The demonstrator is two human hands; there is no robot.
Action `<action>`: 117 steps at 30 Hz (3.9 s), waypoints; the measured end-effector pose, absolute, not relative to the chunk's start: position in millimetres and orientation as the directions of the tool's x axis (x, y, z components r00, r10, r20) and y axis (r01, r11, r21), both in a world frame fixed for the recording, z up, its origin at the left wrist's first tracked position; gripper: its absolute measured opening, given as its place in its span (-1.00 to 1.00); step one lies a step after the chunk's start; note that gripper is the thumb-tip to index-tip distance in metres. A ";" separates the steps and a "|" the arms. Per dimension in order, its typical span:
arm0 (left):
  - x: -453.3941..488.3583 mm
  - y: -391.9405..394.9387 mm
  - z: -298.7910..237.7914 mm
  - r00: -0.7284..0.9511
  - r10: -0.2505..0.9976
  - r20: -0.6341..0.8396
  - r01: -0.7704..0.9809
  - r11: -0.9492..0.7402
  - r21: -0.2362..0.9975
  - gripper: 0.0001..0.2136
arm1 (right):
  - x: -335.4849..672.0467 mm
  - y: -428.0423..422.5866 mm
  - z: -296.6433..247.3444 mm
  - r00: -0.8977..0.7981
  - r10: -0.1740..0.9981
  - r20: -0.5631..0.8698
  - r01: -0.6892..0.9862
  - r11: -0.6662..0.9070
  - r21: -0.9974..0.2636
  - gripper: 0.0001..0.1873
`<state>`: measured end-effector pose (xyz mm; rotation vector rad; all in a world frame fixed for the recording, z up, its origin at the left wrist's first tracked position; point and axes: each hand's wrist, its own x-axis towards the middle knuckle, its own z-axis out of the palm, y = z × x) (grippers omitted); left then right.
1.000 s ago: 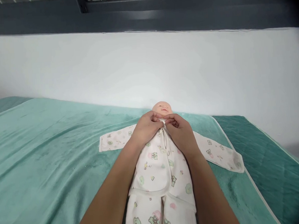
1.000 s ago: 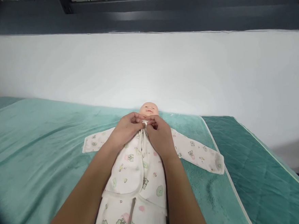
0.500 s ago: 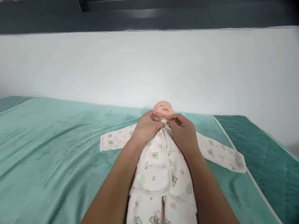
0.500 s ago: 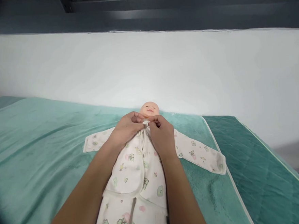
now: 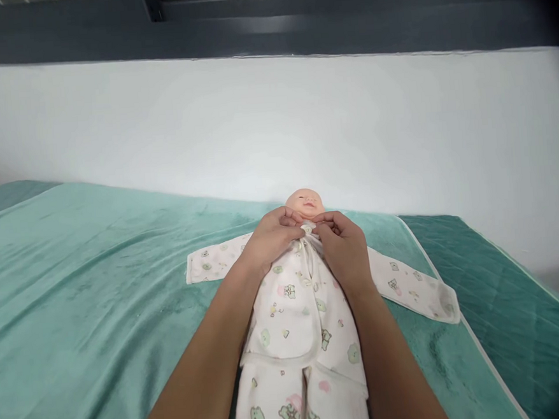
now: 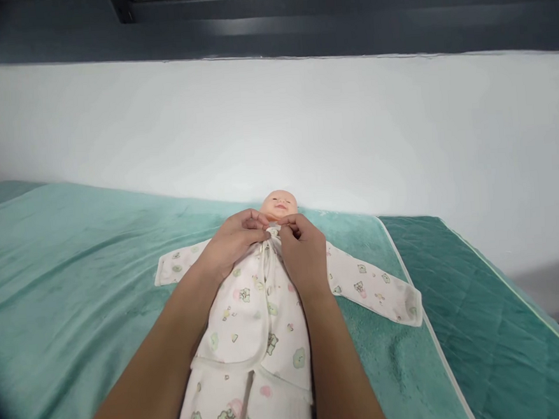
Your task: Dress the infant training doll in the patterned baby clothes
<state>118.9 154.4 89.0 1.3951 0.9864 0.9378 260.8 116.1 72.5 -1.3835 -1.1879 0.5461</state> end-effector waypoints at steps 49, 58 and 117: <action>119.3 139.7 79.7 0.184 0.938 0.295 0.266 -0.336 0.904 -0.79 | 258.9 96.2 67.1 0.224 0.886 0.407 0.401 0.297 -0.867 -0.72; 98.0 101.8 76.3 0.249 0.915 0.317 0.255 -0.378 0.890 -0.80 | 247.2 51.7 55.4 0.371 0.728 0.576 0.509 0.359 -0.782 -0.87; 106.4 93.1 86.8 0.307 0.925 0.226 0.293 -0.317 0.902 -0.87 | 237.9 51.6 75.1 0.256 0.941 0.222 0.464 0.082 -0.882 -0.81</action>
